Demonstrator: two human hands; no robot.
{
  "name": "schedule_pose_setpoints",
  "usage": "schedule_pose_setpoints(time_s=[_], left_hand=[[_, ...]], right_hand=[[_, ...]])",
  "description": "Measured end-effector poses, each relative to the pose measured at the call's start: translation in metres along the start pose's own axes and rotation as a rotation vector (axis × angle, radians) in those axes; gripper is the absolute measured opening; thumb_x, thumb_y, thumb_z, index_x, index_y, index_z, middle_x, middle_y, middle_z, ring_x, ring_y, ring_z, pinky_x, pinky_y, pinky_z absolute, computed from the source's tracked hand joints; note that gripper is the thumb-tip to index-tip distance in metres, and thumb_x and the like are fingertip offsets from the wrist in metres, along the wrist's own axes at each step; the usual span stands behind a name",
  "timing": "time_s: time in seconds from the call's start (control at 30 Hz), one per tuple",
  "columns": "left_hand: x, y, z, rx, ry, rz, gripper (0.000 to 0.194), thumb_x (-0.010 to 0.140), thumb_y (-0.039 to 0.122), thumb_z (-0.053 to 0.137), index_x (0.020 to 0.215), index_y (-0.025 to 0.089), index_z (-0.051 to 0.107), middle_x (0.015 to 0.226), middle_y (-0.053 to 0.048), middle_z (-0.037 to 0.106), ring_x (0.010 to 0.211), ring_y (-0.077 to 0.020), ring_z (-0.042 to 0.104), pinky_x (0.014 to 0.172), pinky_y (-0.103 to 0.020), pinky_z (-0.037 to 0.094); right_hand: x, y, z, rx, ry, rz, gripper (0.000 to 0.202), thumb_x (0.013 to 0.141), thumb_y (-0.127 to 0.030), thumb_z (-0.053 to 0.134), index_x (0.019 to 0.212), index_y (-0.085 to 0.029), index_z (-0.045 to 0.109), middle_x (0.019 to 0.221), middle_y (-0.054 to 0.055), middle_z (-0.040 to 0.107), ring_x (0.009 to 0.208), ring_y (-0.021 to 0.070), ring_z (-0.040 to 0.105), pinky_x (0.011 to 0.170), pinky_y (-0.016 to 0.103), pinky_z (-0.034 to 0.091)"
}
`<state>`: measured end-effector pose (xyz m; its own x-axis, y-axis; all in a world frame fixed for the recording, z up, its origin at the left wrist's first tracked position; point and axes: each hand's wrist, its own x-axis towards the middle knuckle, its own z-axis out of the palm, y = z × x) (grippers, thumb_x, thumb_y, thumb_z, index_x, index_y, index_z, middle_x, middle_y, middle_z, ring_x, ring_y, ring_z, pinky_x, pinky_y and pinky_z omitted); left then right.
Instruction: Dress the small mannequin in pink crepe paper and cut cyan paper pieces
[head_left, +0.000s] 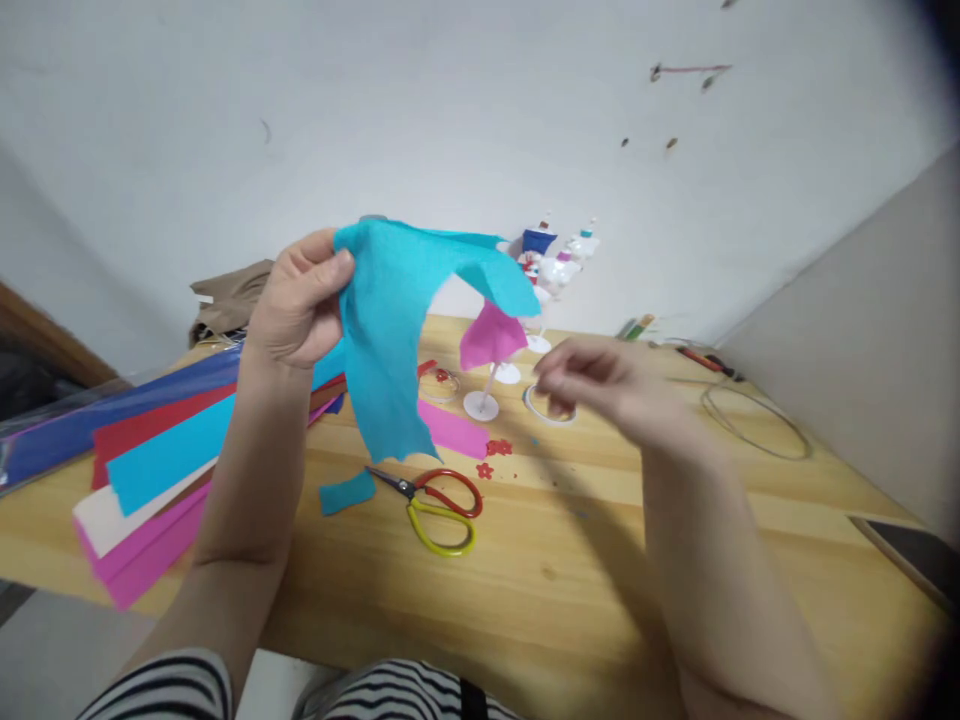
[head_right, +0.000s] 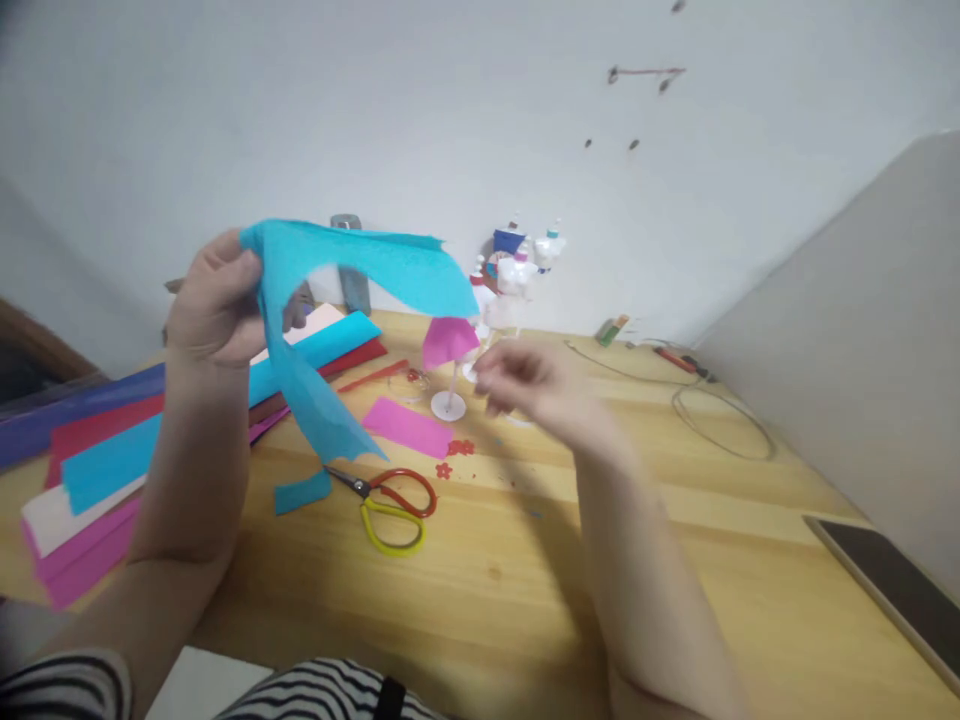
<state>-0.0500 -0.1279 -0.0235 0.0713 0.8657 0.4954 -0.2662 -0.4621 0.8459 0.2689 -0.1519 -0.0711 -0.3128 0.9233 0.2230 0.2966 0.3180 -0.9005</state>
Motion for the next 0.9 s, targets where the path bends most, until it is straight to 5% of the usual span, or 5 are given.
schedule_pose_setpoints(time_s=[0.1,0.2,0.3,0.67,0.9], left_hand=[[0.004,0.006,-0.011,-0.069,0.131,0.090,0.026,0.076,0.035,0.083,0.097,0.023,0.072,0.085,0.003,0.076,0.109,-0.0246,0.068,0.086,-0.029,0.056],[0.006,0.011,-0.017,-0.137,0.176,0.160,0.029,0.076,0.028,0.082,0.103,0.025,0.072,0.097,0.004,0.079,0.128,-0.0252,0.062,0.099,-0.032,0.054],[0.007,0.009,-0.020,-0.160,0.191,0.222,0.038,0.070,0.029,0.085,0.106,0.026,0.073,0.111,0.001,0.078,0.133,-0.0279,0.060,0.102,-0.034,0.054],[0.017,-0.013,-0.040,0.047,-0.014,-0.165,0.038,0.069,0.025,0.078,0.107,0.020,0.077,0.085,0.005,0.078,0.087,-0.0152,0.073,0.078,-0.024,0.054],[0.028,-0.020,-0.061,-0.091,0.158,-0.111,0.035,0.064,0.014,0.078,0.099,0.015,0.079,0.087,-0.003,0.079,0.071,-0.0139,0.069,0.066,-0.023,0.058]], right_hand=[[-0.004,-0.006,0.053,-0.378,-0.550,-0.019,0.012,0.084,-0.026,0.067,0.075,-0.019,0.067,0.070,0.001,0.068,0.065,0.0145,0.060,0.061,0.026,0.043],[-0.008,-0.004,0.100,-0.632,-0.680,0.044,0.015,0.082,-0.016,0.066,0.094,-0.021,0.072,0.088,0.004,0.073,0.078,0.0175,0.065,0.062,0.025,0.037],[-0.011,0.007,0.127,-0.722,-0.701,0.177,0.025,0.079,-0.015,0.069,0.104,-0.021,0.071,0.094,0.005,0.074,0.085,0.0201,0.068,0.061,0.025,0.034],[-0.020,0.020,0.141,-0.818,-0.722,-0.141,0.047,0.074,-0.007,0.055,0.121,-0.017,0.060,0.109,0.011,0.071,0.094,0.0243,0.065,0.068,0.030,0.037],[-0.019,0.005,0.124,-0.778,-0.659,-0.072,0.041,0.078,-0.012,0.054,0.118,-0.016,0.061,0.106,0.012,0.069,0.083,0.0216,0.063,0.064,0.030,0.036]])
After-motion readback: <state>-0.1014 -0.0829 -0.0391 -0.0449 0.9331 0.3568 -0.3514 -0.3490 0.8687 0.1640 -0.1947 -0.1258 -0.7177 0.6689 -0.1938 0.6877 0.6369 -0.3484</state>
